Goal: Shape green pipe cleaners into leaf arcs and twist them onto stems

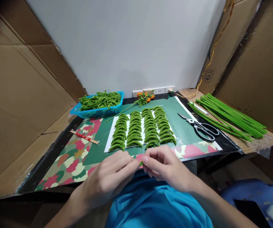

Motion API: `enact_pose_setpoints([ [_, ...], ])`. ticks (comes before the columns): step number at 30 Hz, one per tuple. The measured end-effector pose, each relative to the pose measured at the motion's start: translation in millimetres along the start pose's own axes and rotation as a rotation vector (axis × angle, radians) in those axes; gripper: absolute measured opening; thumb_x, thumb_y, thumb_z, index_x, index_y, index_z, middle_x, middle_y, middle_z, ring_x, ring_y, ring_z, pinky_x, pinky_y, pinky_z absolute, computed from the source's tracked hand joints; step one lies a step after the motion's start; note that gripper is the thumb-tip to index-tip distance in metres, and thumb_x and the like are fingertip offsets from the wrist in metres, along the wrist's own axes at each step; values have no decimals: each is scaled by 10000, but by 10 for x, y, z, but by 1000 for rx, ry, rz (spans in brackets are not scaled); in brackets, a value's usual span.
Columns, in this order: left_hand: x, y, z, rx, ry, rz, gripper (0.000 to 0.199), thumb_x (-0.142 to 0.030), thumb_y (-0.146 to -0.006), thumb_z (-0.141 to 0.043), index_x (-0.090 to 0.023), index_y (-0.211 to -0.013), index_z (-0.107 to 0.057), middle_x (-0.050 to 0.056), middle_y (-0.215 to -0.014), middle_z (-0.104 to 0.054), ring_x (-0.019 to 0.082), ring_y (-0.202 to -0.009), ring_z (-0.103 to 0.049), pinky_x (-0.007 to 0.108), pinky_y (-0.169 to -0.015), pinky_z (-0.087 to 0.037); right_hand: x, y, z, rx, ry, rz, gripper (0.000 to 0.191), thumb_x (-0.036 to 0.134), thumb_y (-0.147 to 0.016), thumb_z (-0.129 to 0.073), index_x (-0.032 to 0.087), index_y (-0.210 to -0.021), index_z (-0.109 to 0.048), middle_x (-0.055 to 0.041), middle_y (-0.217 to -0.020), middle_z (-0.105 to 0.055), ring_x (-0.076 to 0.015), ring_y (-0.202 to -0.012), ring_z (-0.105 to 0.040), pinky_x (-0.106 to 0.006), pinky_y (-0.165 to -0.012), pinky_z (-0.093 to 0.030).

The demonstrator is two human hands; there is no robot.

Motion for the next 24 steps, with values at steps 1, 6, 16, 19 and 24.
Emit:
enact_pose_setpoints([
  [1, 14, 18, -20, -15, 116, 82, 193, -95, -1052, -492, -136, -1135, -662, 50, -822, -672, 164, -719, -595, 283, -660, -489, 13, -1, -4, -60, 170, 132, 341, 439, -1049, -612, 177, -831, -631, 9, -687, -549, -97, -561, -428, -223, -497, -345],
  [6, 5, 106, -85, -31, 611, 466, 151, -168, -1050, -573, -189, -1119, -706, 52, -952, -739, 150, -833, -676, 242, -754, -529, -5, 19, 11, -150, 789, 752, 147, 209, -1048, -553, 185, -1122, -677, -92, -921, -703, -182, -767, -634, -290, -661, -520],
  [16, 66, 65, -90, -8, 28, -24, 179, -70, -1032, -516, -155, -1071, -669, 37, -797, -650, 160, -706, -587, 286, -650, -468, -148, -115, 1, -14, -298, -173, 444, 535, -915, -786, 166, -708, -652, 61, -488, -504, -32, -316, -233, -194, -295, -167],
  [19, 100, 49, -115, 14, -175, -121, 155, -88, -1043, -524, -153, -1066, -663, 29, -783, -635, 165, -687, -571, 300, -639, -454, -125, -167, 54, -3, -376, -257, 475, 552, -834, -866, 156, -701, -641, 67, -501, -525, -19, -312, -241, -166, -274, -181],
  [24, 123, 111, -175, -49, 329, 338, 129, -153, -1066, -540, -171, -1082, -667, 24, -860, -670, 134, -757, -623, 241, -709, -487, 19, -152, 73, -74, 35, 86, 374, 517, -946, -768, 152, -869, -736, -16, -700, -687, -118, -495, -612, -234, -480, -523],
])
Point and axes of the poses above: each hand's wrist, its own y-axis away from the middle knuckle, its own z-axis out of the back of the hand, x = y × z, the point moved 1 cm from there along -y, towards the middle knuckle
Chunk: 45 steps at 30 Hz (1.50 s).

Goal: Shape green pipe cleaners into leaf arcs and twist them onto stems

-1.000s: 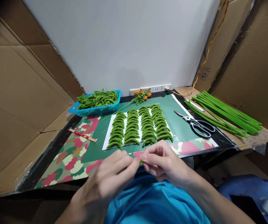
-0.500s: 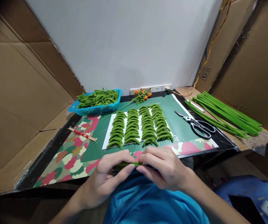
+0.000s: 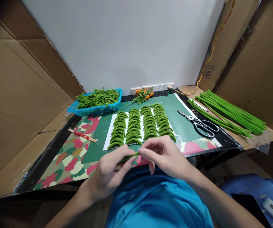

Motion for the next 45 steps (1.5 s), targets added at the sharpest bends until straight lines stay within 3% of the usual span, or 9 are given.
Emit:
enact_pose_setpoints([
  [4, 1, 11, -16, -16, 313, 358, 135, -270, -1072, -580, -198, -1021, -681, 0, -895, -689, 122, -811, -651, 198, -727, -494, 14, 21, -4, -141, 546, 409, 172, 319, -1053, -628, 188, -1036, -738, -67, -890, -734, -159, -725, -669, -258, -632, -528],
  [8, 13, 19, -36, -4, 357, 435, 166, -304, -1079, -569, -195, -996, -665, 1, -868, -683, 125, -774, -634, 199, -672, -486, -50, 1, -34, -154, 754, 604, 176, 223, -1052, -564, 180, -974, -717, -64, -829, -685, -158, -708, -591, -273, -624, -447],
  [11, 54, 47, -39, -61, 90, 148, 134, -193, -1078, -534, -185, -1049, -664, 20, -865, -665, 130, -759, -616, 228, -695, -492, -61, -35, -39, -125, 408, 330, 241, 326, -1031, -627, 174, -855, -693, -14, -697, -593, -124, -601, -496, -247, -542, -379],
  [16, 91, 40, 17, -26, -575, -504, 172, -72, -1028, -546, -138, -1102, -687, 47, -834, -674, 161, -710, -584, 308, -638, -452, -89, -76, 12, 142, -356, -311, 406, 469, -871, -837, 152, -715, -637, 91, -522, -410, -29, -409, -206, -191, -374, -142],
  [27, 142, 119, 131, -36, -625, -674, 279, -26, -1015, -492, -27, -1146, -737, 116, -915, -739, 225, -838, -701, 352, -684, -530, -138, -71, -68, 202, -566, -475, 427, 438, -825, -868, 160, -663, -588, 99, -515, -436, 3, -362, -136, -167, -313, -92],
  [29, 160, 127, 97, -78, -501, -566, 268, -46, -1029, -515, -39, -1207, -715, 112, -903, -749, 205, -805, -701, 334, -676, -541, -134, -83, -81, 140, -508, -379, 423, 458, -830, -864, 166, -682, -595, 99, -514, -434, -7, -365, -160, -176, -323, -96],
  [33, 134, 141, -79, -195, -89, -84, 244, -64, -998, -638, -151, -1213, -716, 68, -967, -765, 146, -820, -715, 248, -733, -578, -102, -79, -77, -107, -123, -32, 409, 485, -917, -776, 172, -709, -616, 54, -542, -498, -58, -434, -367, -199, -402, -259],
  [39, 83, 159, -271, -193, 493, 535, 193, -325, -1035, -652, -170, -1004, -765, -7, -717, -690, 85, -523, -603, 183, -524, -509, -109, 26, -83, -266, 525, 373, 211, 305, -1051, -566, 174, -942, -690, -12, -748, -634, -122, -643, -546, -255, -610, -396],
  [45, 144, 117, -261, -177, 581, 624, 245, -389, -956, -748, -154, -1005, -797, 2, -674, -693, 90, -504, -582, 184, -523, -499, -238, -40, -112, -270, 154, 212, 361, 456, -1051, -588, 190, -813, -639, 2, -674, -619, -131, -591, -562, -244, -554, -404],
])
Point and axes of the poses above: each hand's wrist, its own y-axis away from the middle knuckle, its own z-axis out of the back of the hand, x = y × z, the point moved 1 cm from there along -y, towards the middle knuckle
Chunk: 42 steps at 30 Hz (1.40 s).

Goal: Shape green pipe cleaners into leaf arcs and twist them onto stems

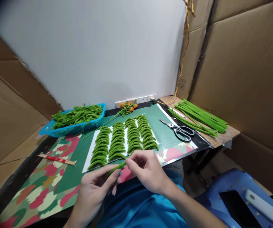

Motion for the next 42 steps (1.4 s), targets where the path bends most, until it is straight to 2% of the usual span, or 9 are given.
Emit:
enact_pose_setpoints([
  [5, 48, -64, 25, -7, 31, 45, 311, -460, -925, -762, -150, -946, -768, -2, -630, -663, 107, -455, -578, 199, -468, -481, -3, -37, -7, -37, 131, 120, 258, 366, -1044, -588, 186, -871, -652, 22, -688, -572, -113, -601, -501, -237, -569, -373],
  [10, 121, -55, 46, -39, 29, 103, 394, -522, -901, -770, -147, -1021, -739, -30, -520, -590, 118, -412, -540, 201, -430, -446, -12, -40, 15, -14, 273, 246, 285, 315, -1067, -521, 194, -820, -594, 21, -704, -548, -114, -637, -489, -252, -620, -356],
  [14, 185, -6, 33, -42, -7, 110, 425, -535, -913, -751, -145, -1081, -746, -26, -509, -589, 124, -427, -541, 205, -450, -450, -67, -35, 9, -12, 282, 209, 342, 329, -1075, -509, 196, -763, -552, 20, -687, -528, -115, -626, -470, -259, -610, -337],
  [19, 214, 1, 24, -32, -3, 125, 471, -576, -917, -732, -141, -1098, -746, -27, -503, -583, 117, -420, -524, 199, -440, -424, -124, -28, 3, 5, 160, 96, 360, 384, -1069, -543, 194, -764, -561, 33, -664, -510, -104, -598, -445, -245, -566, -322],
  [25, 153, -9, 14, 7, 24, 149, 494, -594, -924, -722, -136, -1109, -744, -36, -502, -563, 109, -414, -510, 196, -432, -403, -140, -35, -6, -10, 161, 96, 376, 364, -1045, -561, 188, -713, -555, 39, -625, -475, -96, -566, -406, -240, -533, -307],
  [30, 126, -16, -12, 29, 67, 171, 486, -615, -901, -739, -146, -1023, -729, -38, -538, -569, 111, -406, -536, 188, -391, -390, -171, -35, -24, -87, 142, 79, 369, 375, -1026, -584, 201, -704, -536, 40, -598, -492, -100, -525, -450, -226, -506, -337],
  [35, 82, 12, -48, 45, 84, 166, 464, -590, -925, -725, -152, -790, -652, -4, -573, -623, 106, -423, -570, 187, -415, -435, -214, 9, -40, -205, 127, 130, 367, 393, -1030, -589, 198, -719, -578, 38, -594, -497, -103, -496, -468, -232, -488, -352],
  [39, 42, 30, -76, 63, 91, 154, 453, -555, -965, -695, -144, -776, -668, 28, -637, -678, 111, -472, -610, 196, -461, -481, -227, 57, -51, -293, 217, 173, 397, 362, -1038, -589, 196, -678, -560, 46, -563, -449, -96, -494, -404, -243, -489, -319],
  [42, 28, 31, -80, 69, 86, 139, 449, -542, -978, -683, -135, -792, -696, 48, -682, -710, 113, -500, -625, 204, -495, -508, -220, 78, -60, -307, 233, 178, 423, 370, -1057, -561, 202, -670, -528, 44, -568, -449, -97, -496, -425, -242, -494, -341],
])
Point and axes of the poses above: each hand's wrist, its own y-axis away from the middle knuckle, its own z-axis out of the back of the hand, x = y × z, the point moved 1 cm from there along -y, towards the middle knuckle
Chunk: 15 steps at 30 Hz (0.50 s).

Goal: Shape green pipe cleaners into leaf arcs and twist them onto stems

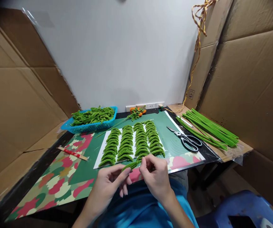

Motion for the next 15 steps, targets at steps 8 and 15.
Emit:
enact_pose_setpoints([
  [8, 34, 12, 7, 41, -28, 40, 497, -577, -980, -661, -135, -752, -675, 74, -665, -731, 128, -477, -643, 202, -458, -482, 18, 0, -1, 65, -79, -61, 350, 421, -1012, -672, 204, -753, -580, 37, -607, -530, -110, -512, -502, -235, -493, -387],
  [15, 17, 38, -49, -10, -88, 17, 485, -581, -954, -690, -134, -768, -715, 75, -675, -737, 124, -466, -628, 196, -429, -455, 3, 27, -43, -18, 46, 35, 358, 359, -1032, -637, 213, -719, -544, 42, -579, -501, -106, -503, -470, -247, -500, -367],
])
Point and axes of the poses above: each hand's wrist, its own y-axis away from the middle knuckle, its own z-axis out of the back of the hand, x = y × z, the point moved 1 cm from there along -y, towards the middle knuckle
